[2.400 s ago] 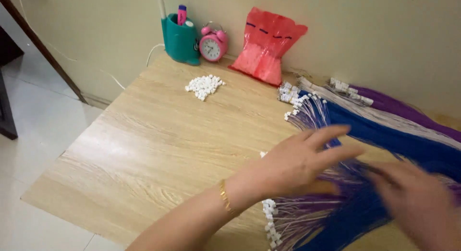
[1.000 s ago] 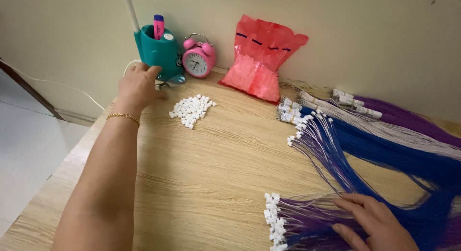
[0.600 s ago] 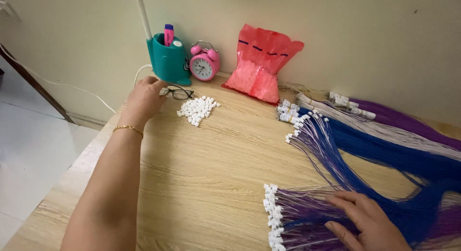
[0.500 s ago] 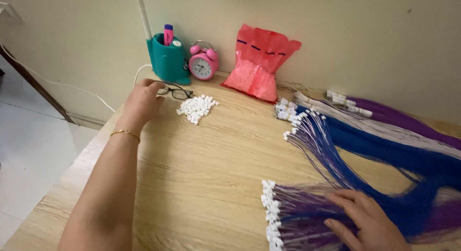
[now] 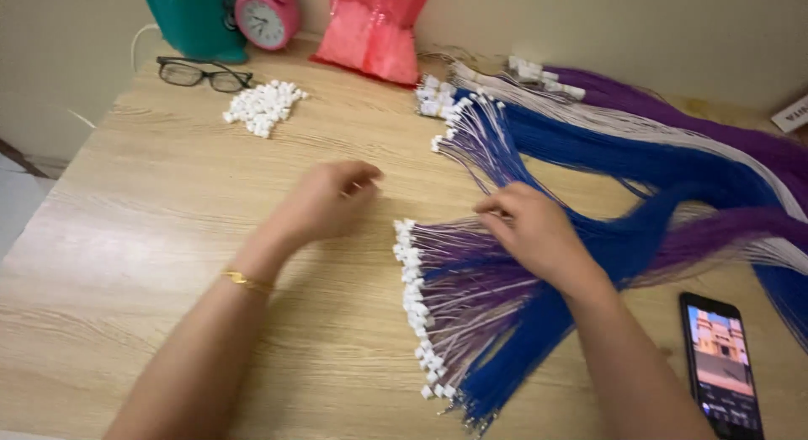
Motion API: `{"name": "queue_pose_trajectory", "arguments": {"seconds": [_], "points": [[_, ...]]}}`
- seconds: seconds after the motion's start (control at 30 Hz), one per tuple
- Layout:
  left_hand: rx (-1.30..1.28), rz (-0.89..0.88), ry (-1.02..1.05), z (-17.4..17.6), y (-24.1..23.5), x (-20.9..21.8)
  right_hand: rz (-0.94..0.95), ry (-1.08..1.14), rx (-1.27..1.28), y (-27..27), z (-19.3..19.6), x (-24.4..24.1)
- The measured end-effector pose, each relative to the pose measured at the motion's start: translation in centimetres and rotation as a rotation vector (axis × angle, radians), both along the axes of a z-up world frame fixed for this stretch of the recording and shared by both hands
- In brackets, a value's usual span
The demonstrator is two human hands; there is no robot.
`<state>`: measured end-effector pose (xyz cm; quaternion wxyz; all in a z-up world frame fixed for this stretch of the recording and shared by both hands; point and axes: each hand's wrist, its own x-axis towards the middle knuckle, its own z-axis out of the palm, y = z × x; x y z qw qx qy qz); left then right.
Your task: The person assembles fiber optic cables by inserting small white plastic connectors onto the ends of blue, purple, and white strands. They work at a wooden table, handling the cables and connectors by hand while a smartphone plays a video nearby.
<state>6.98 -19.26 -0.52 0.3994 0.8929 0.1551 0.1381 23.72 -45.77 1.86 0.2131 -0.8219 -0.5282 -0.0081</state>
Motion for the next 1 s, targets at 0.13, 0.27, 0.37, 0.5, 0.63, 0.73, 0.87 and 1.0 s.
{"name": "queue_pose_trajectory", "arguments": {"seconds": [0.13,0.27,0.37,0.5,0.63,0.73,0.87,1.0], "points": [[0.119,-0.15,0.177,0.1,-3.6,3.0,0.07,-0.055,-0.02,1.9,-1.4,0.3],[0.085,-0.158,0.265,1.5,-5.0,3.5,0.078,0.058,-0.092,2.0,0.0,-0.9],[-0.022,-0.162,0.298,2.3,-5.9,3.2,0.181,0.269,-0.055,1.0,1.1,-1.4],[-0.301,-0.101,0.072,1.2,-6.8,3.7,0.373,0.292,0.005,0.0,1.2,-2.1],[-0.63,-0.134,-0.182,0.0,-7.5,4.0,0.419,0.14,-0.05,0.2,0.0,-2.2],[-0.729,-0.146,-0.229,-1.0,-7.9,3.8,0.35,0.132,-0.181,0.5,-0.9,-2.4],[-0.747,-0.13,-0.267,-2.2,-7.6,3.7,0.362,0.119,-0.165,0.8,-0.8,-2.6],[-0.74,-0.12,-0.305,-2.6,-7.4,3.6,0.357,0.246,-0.108,0.5,0.0,-2.7]]}}
